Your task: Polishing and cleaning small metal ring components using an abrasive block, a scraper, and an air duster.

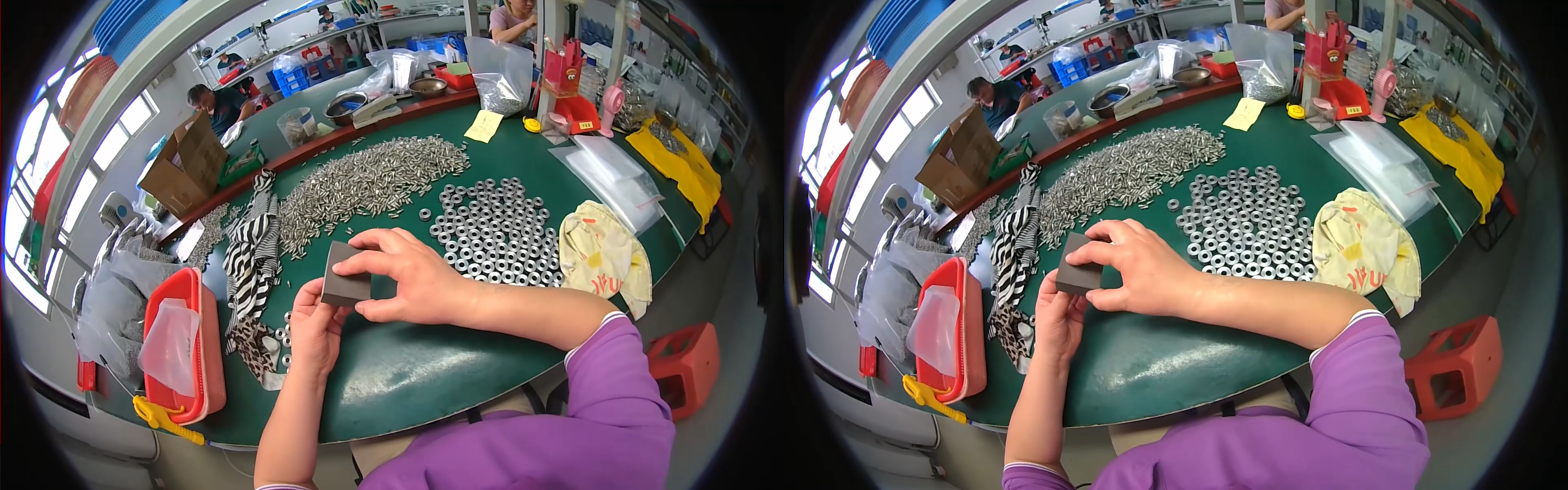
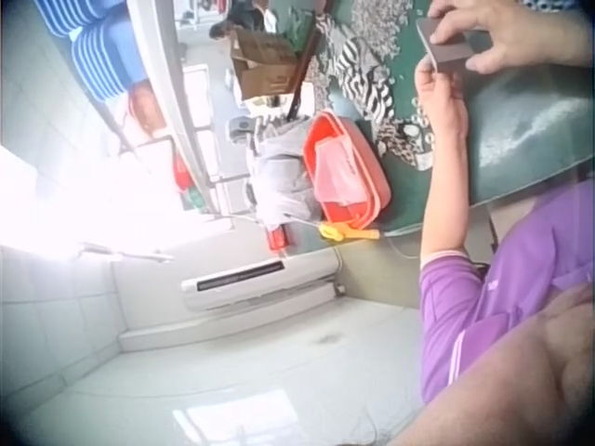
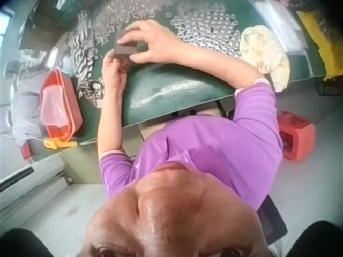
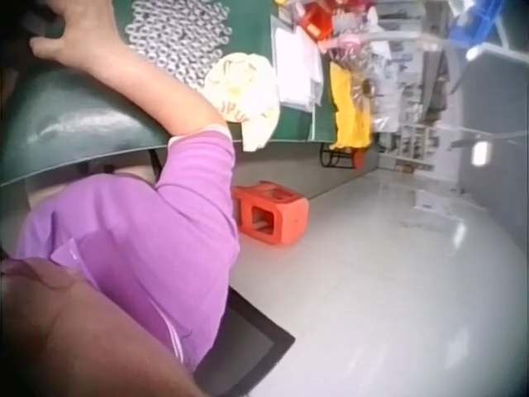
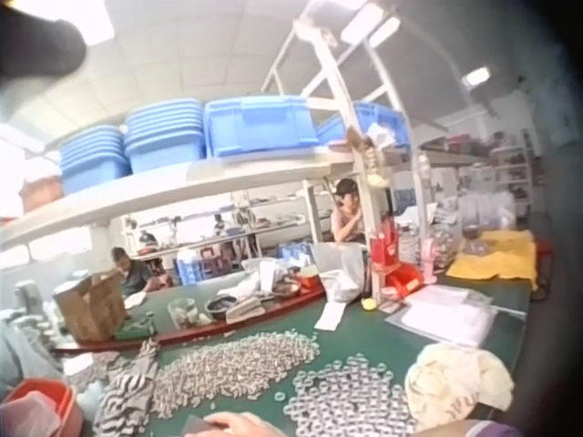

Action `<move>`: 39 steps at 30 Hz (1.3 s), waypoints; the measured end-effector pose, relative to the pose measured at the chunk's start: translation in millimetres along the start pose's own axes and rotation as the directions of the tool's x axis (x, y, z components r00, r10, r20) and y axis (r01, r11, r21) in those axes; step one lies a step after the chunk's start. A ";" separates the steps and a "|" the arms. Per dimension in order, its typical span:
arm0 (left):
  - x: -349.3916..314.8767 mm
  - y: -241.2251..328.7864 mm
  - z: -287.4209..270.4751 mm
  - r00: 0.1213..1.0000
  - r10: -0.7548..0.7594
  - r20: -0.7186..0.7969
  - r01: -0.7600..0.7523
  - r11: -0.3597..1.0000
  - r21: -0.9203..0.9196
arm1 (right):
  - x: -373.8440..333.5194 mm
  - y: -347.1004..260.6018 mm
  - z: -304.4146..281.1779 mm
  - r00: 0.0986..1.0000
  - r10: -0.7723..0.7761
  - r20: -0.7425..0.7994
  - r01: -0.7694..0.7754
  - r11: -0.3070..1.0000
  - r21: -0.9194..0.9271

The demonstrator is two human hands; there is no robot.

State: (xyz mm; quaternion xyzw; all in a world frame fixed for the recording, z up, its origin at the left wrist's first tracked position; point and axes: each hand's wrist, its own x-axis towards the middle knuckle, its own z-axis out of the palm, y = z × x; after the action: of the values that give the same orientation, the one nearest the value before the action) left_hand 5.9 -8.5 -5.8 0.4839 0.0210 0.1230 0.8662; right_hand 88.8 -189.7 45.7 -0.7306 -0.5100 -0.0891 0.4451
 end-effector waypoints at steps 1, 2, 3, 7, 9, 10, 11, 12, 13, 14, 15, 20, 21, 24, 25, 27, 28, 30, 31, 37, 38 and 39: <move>0.6 -0.2 0.9 1.000 -0.003 0.005 0.003 1.000 0.008 | -0.1 1.5 -0.4 1.000 0.002 -0.009 -0.001 1.000 0.002; 0.5 -1.1 2.6 1.000 -0.008 -0.009 0.008 1.000 0.003 | -0.8 2.8 -0.5 1.000 0.007 0.001 -0.007 1.000 0.002; -1.2 -0.5 3.7 1.000 -0.008 -0.021 0.008 1.000 -0.002 | -1.1 1.5 -0.4 1.000 0.008 0.011 -0.008 1.000 0.001; -1.5 -3.3 1.6 1.000 -0.015 -0.018 0.014 1.000 -0.020 | -3.3 2.0 0.2 0.999 0.025 0.021 -0.025 1.000 0.014; -1.0 -3.9 -2.2 1.000 -0.014 -0.001 0.014 1.000 -0.011 | -3.7 2.5 1.2 1.000 0.009 0.008 -0.009 1.000 0.007; -0.8 -3.9 -2.2 1.000 -0.009 0.002 0.009 1.000 -0.006 | -4.5 2.9 1.8 1.000 -0.004 0.006 0.004 1.000 0.000; -0.4 -4.1 -2.4 1.000 -0.005 0.003 0.005 1.000 -0.001 | -4.0 3.7 1.7 1.000 -0.005 0.005 0.005 1.000 0.000; -0.3 -4.0 -2.7 1.000 0.000 0.018 0.000 1.000 -0.001 | -4.2 4.4 1.6 1.000 -0.001 0.005 0.001 1.000 0.002; 0.5 -3.8 -2.6 0.999 0.005 0.032 -0.005 1.000 -0.001 | -4.4 5.9 1.5 1.000 0.006 0.009 -0.006 1.000 0.009; -0.2 -3.5 -1.1 0.999 0.004 0.038 -0.004 1.000 -0.005 | -6.1 5.6 2.2 1.000 0.019 0.005 -0.019 1.000 0.013; 0.8 -3.0 -1.3 0.999 -0.003 0.044 0.003 1.000 -0.001 | -5.1 6.0 1.0 1.000 0.007 0.003 -0.007 1.000 0.006; -0.5 -2.2 -2.7 1.000 0.002 -0.018 -0.002 1.000 0.030 | -3.8 8.3 5.2 1.000 0.007 0.003 -0.007 1.000 0.002; -2.2 -2.7 -4.4 1.000 -0.003 -0.024 0.004 1.000 0.030 | -4.7 8.6 5.8 1.000 0.015 0.001 -0.015 1.000 0.005; 1.8 -4.0 -1.5 1.000 0.013 0.011 -0.013 1.000 0.012 | -5.0 11.3 4.1 1.000 -0.008 -0.025 0.008 1.000 -0.011; 1.4 -3.2 0.2 1.000 0.010 -0.001 -0.010 1.000 0.015 | -5.1 10.4 2.5 1.000 -0.001 -0.011 0.001 1.000 0.002; 1.7 -2.8 0.1 1.000 0.003 -0.005 -0.003 1.000 0.018 | -4.2 8.7 -0.4 1.000 0.000 0.001 0.000 1.000 0.013; 2.8 -2.2 0.4 1.000 0.005 -0.003 -0.005 1.000 0.021 | -4.6 8.2 0.5 1.000 0.001 -0.001 -0.001 1.000 0.010; 0.4 -1.9 -0.2 1.000 0.012 0.001 -0.012 1.000 0.028 | -6.0 6.8 2.8 1.000 0.011 0.000 -0.011 1.000 0.011; -0.8 -1.9 -0.6 1.000 0.019 0.002 -0.019 0.999 0.037 | -5.4 7.4 2.9 1.000 0.012 0.012 -0.012 1.000 0.017; -1.3 -4.8 -3.8 1.000 0.006 -0.020 -0.006 1.000 0.027 | -7.5 8.0 5.4 0.999 0.027 0.019 -0.027 1.000 0.016; -0.8 -4.3 -1.4 1.000 0.010 -0.022 -0.010 1.000 0.023 | -7.0 8.3 4.5 1.000 0.021 0.016 -0.021 1.000 0.016; 0.2 -2.4 1.0 1.000 0.001 -0.025 -0.001 1.000 0.014 | -6.1 8.5 2.6 1.000 0.014 0.013 -0.014 1.000 0.014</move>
State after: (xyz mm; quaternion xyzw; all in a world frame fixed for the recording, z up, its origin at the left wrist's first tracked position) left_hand 6.7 -10.4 -7.2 0.4883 0.0323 0.1293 0.8624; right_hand 92.1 -192.5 35.9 -0.7317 -0.5082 -0.0780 0.4475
